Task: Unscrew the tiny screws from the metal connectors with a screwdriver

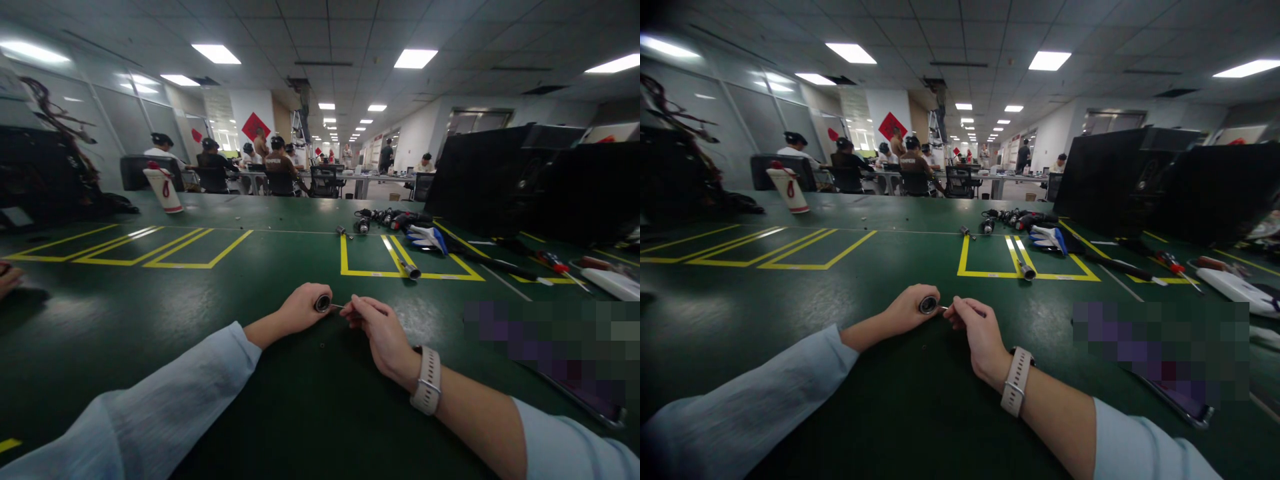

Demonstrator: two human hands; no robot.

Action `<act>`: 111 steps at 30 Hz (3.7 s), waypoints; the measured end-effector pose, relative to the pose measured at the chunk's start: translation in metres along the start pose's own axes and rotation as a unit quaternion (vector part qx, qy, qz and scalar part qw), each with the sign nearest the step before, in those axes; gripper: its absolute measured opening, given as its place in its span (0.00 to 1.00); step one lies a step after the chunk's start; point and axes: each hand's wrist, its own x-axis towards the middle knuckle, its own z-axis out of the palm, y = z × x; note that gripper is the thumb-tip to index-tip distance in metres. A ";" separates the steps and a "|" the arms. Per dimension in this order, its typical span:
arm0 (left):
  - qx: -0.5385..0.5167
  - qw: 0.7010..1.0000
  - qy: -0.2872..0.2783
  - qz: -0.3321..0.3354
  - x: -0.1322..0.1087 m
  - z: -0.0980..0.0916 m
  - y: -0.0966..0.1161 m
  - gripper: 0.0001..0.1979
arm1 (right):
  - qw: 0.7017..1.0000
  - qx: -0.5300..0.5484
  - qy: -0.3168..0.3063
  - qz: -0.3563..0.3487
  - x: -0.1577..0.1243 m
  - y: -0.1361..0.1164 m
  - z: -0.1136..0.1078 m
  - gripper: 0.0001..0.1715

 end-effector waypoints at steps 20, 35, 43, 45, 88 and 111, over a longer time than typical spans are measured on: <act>0.011 0.999 0.001 0.032 0.001 0.000 -0.002 0.09 | 0.999 0.031 -0.010 0.027 0.003 -0.004 -0.002 0.14; -0.039 0.999 -0.015 -0.020 0.002 0.001 -0.002 0.08 | 0.996 0.080 -0.017 0.048 0.006 -0.005 -0.003 0.13; -0.088 0.996 -0.006 -0.028 0.001 -0.001 -0.001 0.14 | 0.997 0.077 -0.013 0.027 0.006 -0.002 -0.005 0.13; -0.089 0.995 -0.014 -0.031 0.001 -0.004 -0.001 0.15 | 0.998 0.069 0.003 0.001 0.006 -0.001 -0.006 0.13; 0.205 0.957 0.035 -0.205 0.000 -0.037 -0.071 0.14 | 0.597 -0.768 -0.055 -0.223 0.085 -0.028 -0.085 0.15; 0.191 0.976 -0.084 0.065 -0.022 -0.009 0.053 0.08 | 0.711 -0.637 -0.165 -0.248 0.013 -0.011 -0.033 0.14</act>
